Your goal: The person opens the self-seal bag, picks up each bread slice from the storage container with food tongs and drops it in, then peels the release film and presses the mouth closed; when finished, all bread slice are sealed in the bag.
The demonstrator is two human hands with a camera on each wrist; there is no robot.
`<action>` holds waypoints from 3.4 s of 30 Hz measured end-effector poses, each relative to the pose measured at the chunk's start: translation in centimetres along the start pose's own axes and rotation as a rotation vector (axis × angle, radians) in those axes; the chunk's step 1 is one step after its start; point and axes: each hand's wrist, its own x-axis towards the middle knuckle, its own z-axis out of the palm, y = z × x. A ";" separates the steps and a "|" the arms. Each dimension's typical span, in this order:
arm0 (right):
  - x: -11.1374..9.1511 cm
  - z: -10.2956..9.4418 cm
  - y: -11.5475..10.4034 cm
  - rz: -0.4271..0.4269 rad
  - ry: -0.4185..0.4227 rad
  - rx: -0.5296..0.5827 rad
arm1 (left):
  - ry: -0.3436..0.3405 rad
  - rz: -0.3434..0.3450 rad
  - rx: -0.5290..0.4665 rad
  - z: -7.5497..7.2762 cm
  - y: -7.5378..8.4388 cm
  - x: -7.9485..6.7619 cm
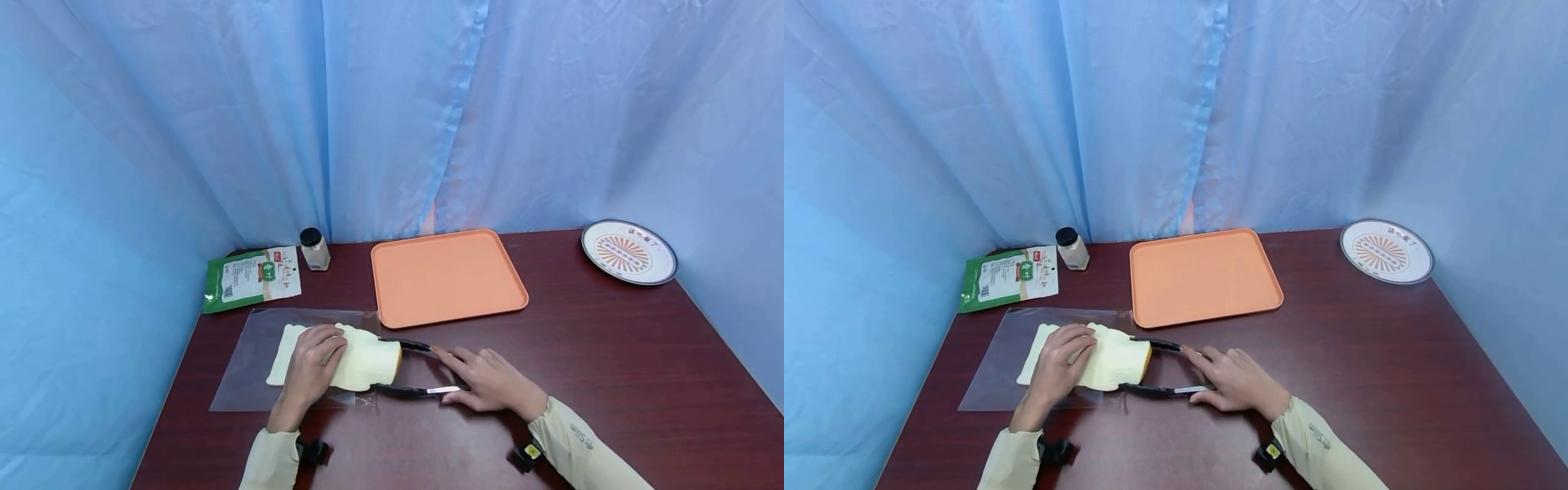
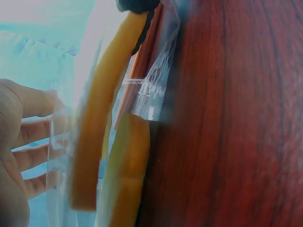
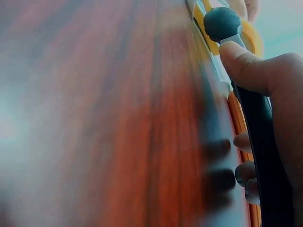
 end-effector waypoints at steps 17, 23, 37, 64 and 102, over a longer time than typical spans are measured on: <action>3.3 1.3 -0.7 -0.051 -0.008 -0.027 | 0.009 0.023 -0.022 -0.1 0.0 0.1; 4.2 1.5 -0.9 -0.057 -0.010 -0.040 | 0.008 0.017 -0.020 -0.2 0.1 0.2; 6.1 2.3 -1.2 -0.078 0.005 -0.054 | 0.012 0.033 -0.029 -0.1 0.0 0.2; 9.5 2.8 -2.1 -0.109 -0.021 -0.061 | 0.011 0.040 -0.022 -0.4 0.2 0.2; 10.7 0.2 -3.0 0.048 -0.169 -0.016 | 0.008 0.010 -0.008 -0.2 0.2 0.1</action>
